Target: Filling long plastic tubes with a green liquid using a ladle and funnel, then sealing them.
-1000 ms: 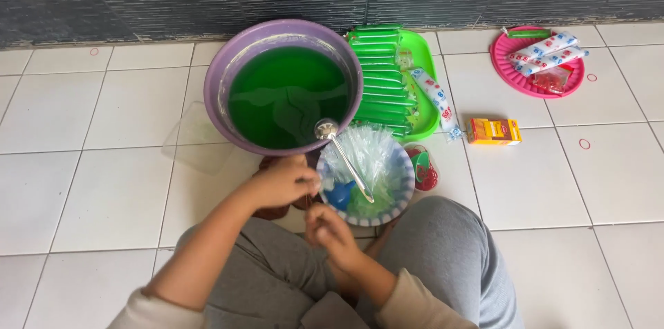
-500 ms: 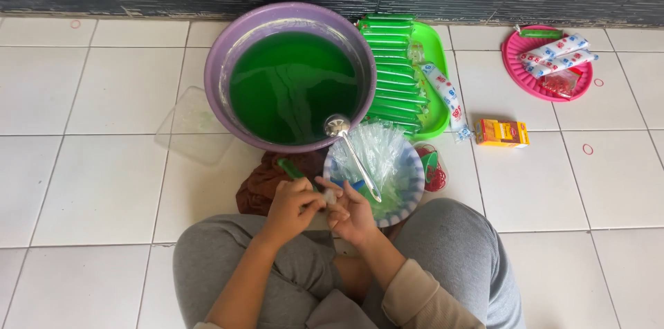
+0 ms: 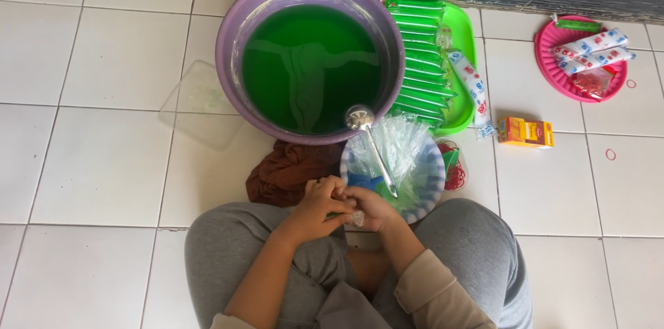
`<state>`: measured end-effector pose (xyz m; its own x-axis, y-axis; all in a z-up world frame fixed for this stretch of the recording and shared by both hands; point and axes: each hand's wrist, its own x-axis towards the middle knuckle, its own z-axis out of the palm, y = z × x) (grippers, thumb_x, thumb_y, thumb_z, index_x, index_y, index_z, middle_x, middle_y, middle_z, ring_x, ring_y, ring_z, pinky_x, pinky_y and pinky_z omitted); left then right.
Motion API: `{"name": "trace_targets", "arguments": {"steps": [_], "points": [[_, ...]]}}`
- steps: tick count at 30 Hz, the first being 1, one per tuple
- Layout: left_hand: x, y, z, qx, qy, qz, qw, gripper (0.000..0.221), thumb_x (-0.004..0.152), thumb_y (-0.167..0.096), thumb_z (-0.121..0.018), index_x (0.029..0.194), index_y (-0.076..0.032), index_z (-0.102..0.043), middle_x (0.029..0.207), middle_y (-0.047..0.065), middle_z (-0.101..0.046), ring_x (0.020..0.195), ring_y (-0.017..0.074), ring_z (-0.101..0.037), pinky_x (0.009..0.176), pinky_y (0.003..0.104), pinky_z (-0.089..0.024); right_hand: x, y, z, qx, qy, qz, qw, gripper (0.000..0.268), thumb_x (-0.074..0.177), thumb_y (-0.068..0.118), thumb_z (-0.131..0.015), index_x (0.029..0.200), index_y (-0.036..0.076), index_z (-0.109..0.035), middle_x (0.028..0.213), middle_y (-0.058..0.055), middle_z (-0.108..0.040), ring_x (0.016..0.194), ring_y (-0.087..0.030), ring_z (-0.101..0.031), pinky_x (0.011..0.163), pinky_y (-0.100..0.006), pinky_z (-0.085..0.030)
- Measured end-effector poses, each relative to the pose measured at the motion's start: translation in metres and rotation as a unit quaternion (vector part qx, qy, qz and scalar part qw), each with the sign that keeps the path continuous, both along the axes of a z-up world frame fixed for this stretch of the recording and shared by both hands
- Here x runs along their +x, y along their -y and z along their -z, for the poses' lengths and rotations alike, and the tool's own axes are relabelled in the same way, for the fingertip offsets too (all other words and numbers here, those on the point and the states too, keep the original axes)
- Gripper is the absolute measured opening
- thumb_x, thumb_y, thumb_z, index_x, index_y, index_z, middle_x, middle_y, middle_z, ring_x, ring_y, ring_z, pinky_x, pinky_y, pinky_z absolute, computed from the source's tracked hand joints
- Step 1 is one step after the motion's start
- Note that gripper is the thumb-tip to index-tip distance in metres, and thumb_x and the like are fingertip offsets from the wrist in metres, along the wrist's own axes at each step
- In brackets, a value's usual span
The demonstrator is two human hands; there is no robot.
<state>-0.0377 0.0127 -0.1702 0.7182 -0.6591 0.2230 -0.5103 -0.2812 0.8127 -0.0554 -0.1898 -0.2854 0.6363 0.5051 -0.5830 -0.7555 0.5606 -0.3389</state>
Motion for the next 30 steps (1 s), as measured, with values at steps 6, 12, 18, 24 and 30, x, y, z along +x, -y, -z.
{"name": "trace_targets", "arguments": {"steps": [6, 12, 18, 24, 30], "points": [[0.001, 0.004, 0.032, -0.201, -0.350, -0.233, 0.885, 0.027, 0.105, -0.025, -0.060, 0.095, -0.007, -0.078, 0.129, 0.007, -0.052, 0.127, 0.0249, -0.045, 0.114, 0.047, -0.032, 0.001, -0.004, -0.079, 0.029, 0.056, 0.026, 0.998, 0.046, 0.102, 0.053, -0.059, 0.077, 0.018, -0.044, 0.084, 0.001, -0.041, 0.078, -0.016, -0.046, 0.070, -0.031, -0.045], [0.007, 0.008, 0.053, -0.284, -0.487, -0.344, 0.750, 0.033, 0.108, -0.025, -0.059, 0.117, 0.003, -0.073, 0.127, 0.006, -0.042, 0.138, 0.0214, -0.032, 0.124, 0.046, -0.015, 0.000, -0.005, -0.071, 0.044, 0.039, 0.108, 0.992, 0.030, 0.103, 0.046, -0.059, 0.092, 0.019, -0.051, 0.101, 0.003, -0.059, 0.081, -0.014, -0.053, 0.065, -0.028, -0.048], [0.011, 0.011, 0.025, -0.207, -0.421, -0.319, 0.823, 0.027, 0.106, -0.026, -0.062, 0.111, -0.004, -0.076, 0.127, 0.006, -0.048, 0.133, 0.0201, -0.040, 0.118, 0.046, -0.027, 0.006, -0.006, -0.070, -0.071, 0.119, 0.101, 0.985, 0.047, 0.105, 0.022, -0.054, 0.144, -0.003, -0.049, 0.102, -0.009, -0.068, 0.073, -0.020, -0.073, 0.061, -0.031, -0.065], [0.004, 0.025, 0.003, -0.173, -0.248, -0.269, 0.914, 0.012, 0.099, -0.012, -0.070, 0.107, -0.011, -0.079, 0.090, 0.009, -0.070, 0.077, 0.0182, -0.064, 0.071, 0.034, -0.054, 0.007, -0.007, -0.113, -0.323, 0.219, 0.078, 0.917, 0.032, 0.096, -0.003, -0.060, 0.128, -0.003, -0.064, 0.078, -0.025, -0.074, 0.037, -0.026, -0.065, 0.041, -0.043, -0.065], [0.001, 0.026, 0.002, -0.176, -0.230, -0.288, 0.913, 0.012, 0.091, -0.006, -0.075, 0.102, -0.010, -0.079, 0.072, 0.006, -0.074, 0.063, 0.0155, -0.066, 0.059, 0.029, -0.052, 0.001, -0.016, -0.118, -0.420, 0.283, 0.056, 0.860, 0.024, 0.081, -0.002, -0.083, 0.105, -0.003, -0.079, 0.093, -0.024, -0.078, 0.060, -0.025, -0.076, 0.046, -0.032, -0.067]]}}
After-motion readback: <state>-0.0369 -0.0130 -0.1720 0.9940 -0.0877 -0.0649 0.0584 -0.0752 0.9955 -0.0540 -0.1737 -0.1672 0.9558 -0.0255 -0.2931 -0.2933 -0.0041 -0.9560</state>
